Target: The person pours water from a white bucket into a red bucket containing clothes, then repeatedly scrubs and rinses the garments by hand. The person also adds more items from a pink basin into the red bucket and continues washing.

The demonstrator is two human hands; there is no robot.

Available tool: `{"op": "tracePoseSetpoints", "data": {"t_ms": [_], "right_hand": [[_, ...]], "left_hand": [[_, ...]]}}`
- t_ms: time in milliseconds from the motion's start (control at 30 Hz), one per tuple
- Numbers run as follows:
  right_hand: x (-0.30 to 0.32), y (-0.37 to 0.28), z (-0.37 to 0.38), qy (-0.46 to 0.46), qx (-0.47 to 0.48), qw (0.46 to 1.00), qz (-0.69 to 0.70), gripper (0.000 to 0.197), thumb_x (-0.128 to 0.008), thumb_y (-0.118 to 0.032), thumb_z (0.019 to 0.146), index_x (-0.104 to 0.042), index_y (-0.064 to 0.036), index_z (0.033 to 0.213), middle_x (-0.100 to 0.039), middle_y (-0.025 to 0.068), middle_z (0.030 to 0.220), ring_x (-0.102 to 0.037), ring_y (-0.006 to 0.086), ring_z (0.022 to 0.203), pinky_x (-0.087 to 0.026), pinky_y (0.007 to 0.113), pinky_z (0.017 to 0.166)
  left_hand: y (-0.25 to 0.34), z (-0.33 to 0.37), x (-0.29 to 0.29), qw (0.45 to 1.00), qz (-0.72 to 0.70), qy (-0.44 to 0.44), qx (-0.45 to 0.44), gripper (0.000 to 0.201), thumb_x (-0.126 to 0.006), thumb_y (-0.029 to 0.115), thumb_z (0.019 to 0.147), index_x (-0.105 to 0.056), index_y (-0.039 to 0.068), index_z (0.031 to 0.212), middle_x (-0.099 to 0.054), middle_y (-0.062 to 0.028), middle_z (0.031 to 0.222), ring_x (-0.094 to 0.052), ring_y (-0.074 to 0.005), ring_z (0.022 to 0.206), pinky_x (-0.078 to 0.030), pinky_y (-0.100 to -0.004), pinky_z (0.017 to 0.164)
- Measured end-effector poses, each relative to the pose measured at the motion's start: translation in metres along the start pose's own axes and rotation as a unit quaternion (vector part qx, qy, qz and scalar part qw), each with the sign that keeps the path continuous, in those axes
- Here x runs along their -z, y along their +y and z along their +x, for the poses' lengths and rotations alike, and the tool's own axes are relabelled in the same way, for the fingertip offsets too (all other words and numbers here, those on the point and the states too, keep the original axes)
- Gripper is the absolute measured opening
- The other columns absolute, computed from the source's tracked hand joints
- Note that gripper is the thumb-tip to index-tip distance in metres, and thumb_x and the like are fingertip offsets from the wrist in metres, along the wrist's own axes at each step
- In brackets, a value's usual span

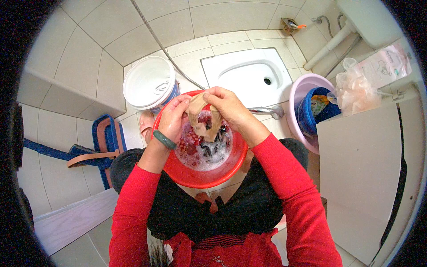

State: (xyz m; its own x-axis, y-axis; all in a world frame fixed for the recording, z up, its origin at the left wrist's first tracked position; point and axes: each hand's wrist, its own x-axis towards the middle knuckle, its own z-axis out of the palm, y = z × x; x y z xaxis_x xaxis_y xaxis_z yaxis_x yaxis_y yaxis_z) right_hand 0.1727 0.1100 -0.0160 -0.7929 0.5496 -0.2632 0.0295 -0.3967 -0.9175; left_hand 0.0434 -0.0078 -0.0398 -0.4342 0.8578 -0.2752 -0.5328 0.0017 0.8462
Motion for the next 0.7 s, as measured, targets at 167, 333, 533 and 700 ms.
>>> {"op": "tracePoseSetpoints", "data": {"t_ms": [167, 333, 533, 700], "right_hand": [[0.003, -0.005, -0.002, 0.034, -0.037, 0.997, 0.058, 0.017, -0.057, -0.021, 0.089, -0.057, -0.0070, 0.097, -0.058, -0.0010, 0.082, -0.054, 0.0069, 0.071, -0.046, 0.023, 0.063], [0.006, -0.002, 0.002, 0.004, -0.020, 0.990, 0.138, 0.019, -0.056, -0.022, 0.089, -0.056, -0.0056, 0.100, -0.059, 0.0013, 0.088, -0.056, 0.0097, 0.078, -0.048, 0.026, 0.069], [0.010, -0.003, 0.007, -0.009, -0.043, 0.975, 0.217, 0.021, -0.052, -0.017, 0.090, -0.053, -0.0033, 0.106, -0.059, 0.0061, 0.095, -0.058, 0.0164, 0.087, -0.050, 0.030, 0.077], [0.005, -0.007, 0.003, -0.048, -0.037, 0.976, 0.211, 0.024, -0.052, -0.014, 0.089, -0.052, -0.0026, 0.110, -0.058, 0.0067, 0.097, -0.058, 0.0169, 0.088, -0.049, 0.029, 0.080]], "left_hand": [[-0.002, 0.004, 0.002, 0.997, 0.050, 0.044, -0.040, 0.015, -0.049, 0.016, 0.093, -0.056, 0.006, 0.101, -0.060, -0.0019, 0.090, -0.056, -0.0082, 0.080, -0.046, -0.0218, 0.071], [0.002, 0.003, -0.002, 0.998, 0.039, 0.002, -0.048, 0.015, -0.052, 0.013, 0.091, -0.056, 0.003, 0.102, -0.060, -0.0022, 0.093, -0.056, -0.0088, 0.083, -0.047, -0.0224, 0.073], [0.000, -0.003, -0.012, 0.991, 0.093, -0.098, -0.015, 0.023, -0.057, 0.014, 0.088, -0.058, 0.000, 0.106, -0.061, -0.0048, 0.095, -0.058, -0.0111, 0.085, -0.046, -0.0227, 0.076], [-0.006, -0.004, -0.014, 0.995, 0.074, -0.067, -0.005, 0.021, -0.060, 0.014, 0.086, -0.059, 0.001, 0.103, -0.062, -0.0052, 0.091, -0.058, -0.0106, 0.082, -0.047, -0.0231, 0.073]]}}
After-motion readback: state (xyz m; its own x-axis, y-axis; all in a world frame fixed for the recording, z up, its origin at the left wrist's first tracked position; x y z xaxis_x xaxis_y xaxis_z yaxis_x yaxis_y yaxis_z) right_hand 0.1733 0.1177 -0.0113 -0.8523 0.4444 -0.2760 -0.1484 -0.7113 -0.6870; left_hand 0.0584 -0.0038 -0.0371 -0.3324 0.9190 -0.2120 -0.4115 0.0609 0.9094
